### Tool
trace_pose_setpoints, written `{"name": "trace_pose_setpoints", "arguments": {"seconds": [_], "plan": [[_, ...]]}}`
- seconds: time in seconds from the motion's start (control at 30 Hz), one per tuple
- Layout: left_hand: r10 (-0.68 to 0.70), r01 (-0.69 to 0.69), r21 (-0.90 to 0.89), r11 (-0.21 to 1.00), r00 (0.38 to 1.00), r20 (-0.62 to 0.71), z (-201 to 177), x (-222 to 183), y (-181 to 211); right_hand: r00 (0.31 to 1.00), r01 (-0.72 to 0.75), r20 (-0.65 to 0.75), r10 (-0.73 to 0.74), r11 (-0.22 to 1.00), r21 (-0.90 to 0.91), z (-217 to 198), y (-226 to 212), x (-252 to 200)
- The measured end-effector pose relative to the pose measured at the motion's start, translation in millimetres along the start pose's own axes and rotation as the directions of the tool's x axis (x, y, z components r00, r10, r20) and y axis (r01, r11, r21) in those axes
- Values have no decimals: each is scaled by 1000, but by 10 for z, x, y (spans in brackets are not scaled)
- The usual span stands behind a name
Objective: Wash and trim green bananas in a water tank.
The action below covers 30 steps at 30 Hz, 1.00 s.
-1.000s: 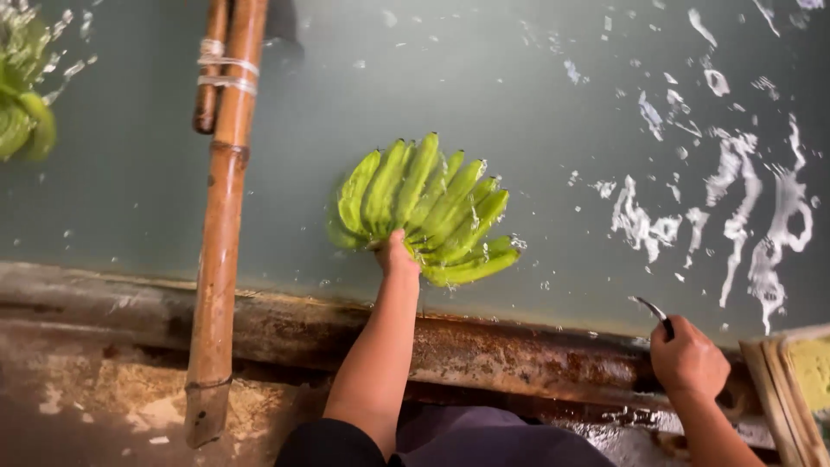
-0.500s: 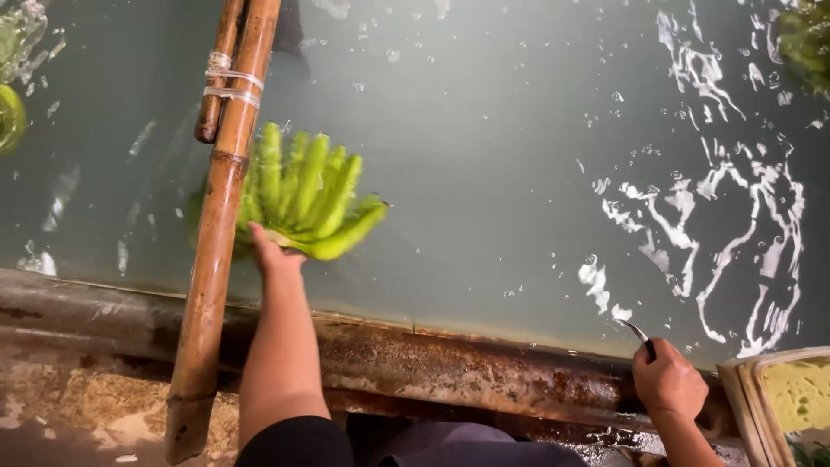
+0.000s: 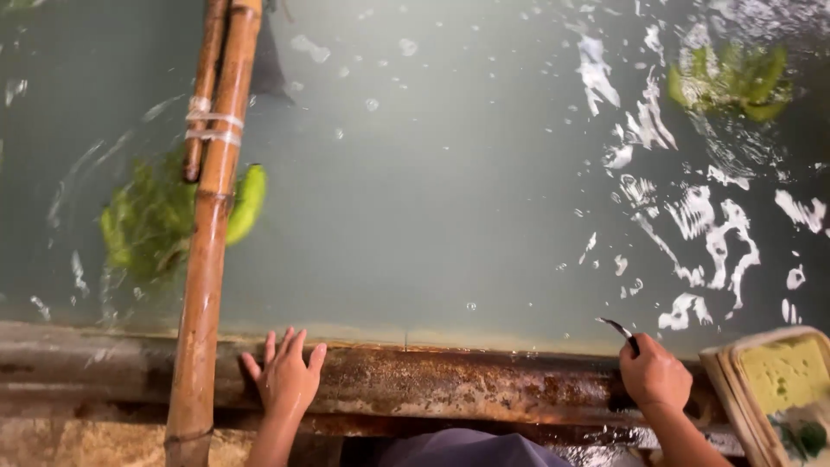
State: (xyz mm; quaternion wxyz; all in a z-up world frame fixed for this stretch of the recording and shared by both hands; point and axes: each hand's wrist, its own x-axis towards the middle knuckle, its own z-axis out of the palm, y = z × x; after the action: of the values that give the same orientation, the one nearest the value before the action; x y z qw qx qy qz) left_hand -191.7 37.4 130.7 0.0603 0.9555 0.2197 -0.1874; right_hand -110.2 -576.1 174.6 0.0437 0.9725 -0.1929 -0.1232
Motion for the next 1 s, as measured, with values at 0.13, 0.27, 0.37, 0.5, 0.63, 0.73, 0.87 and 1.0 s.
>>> {"name": "trace_pose_setpoints", "arguments": {"seconds": [0.13,0.27,0.37,0.5,0.63,0.73,0.87,1.0], "plan": [[-205,152,-274,950,962,-179,-80,-6,254,1000,-2,-8,3,1000,13,-49,-25,-7],[-239,196,-201,960,945,-223,-3,67,250,1000,-7,15,6,998,56,-117,-61,-10],[-267,238,-162,958,945,-191,35,67,241,1000,2,29,-4,998,61,-136,-68,5],[-301,284,-127,950,942,-150,-9,82,282,1000,2,21,-4,998,68,-154,-75,-15],[-293,282,-99,954,948,-123,-70,94,355,999,40,-39,-37,995,91,-146,-35,-22],[-299,288,-99,953,946,-122,-109,106,336,999,30,-35,-26,994,104,-158,-78,-30],[-308,305,-58,950,950,-47,-138,62,355,999,35,-34,-32,993,109,-156,-62,-46],[-299,297,-37,954,952,-71,-88,99,314,996,68,-72,-58,987,145,-215,-76,-54]]}}
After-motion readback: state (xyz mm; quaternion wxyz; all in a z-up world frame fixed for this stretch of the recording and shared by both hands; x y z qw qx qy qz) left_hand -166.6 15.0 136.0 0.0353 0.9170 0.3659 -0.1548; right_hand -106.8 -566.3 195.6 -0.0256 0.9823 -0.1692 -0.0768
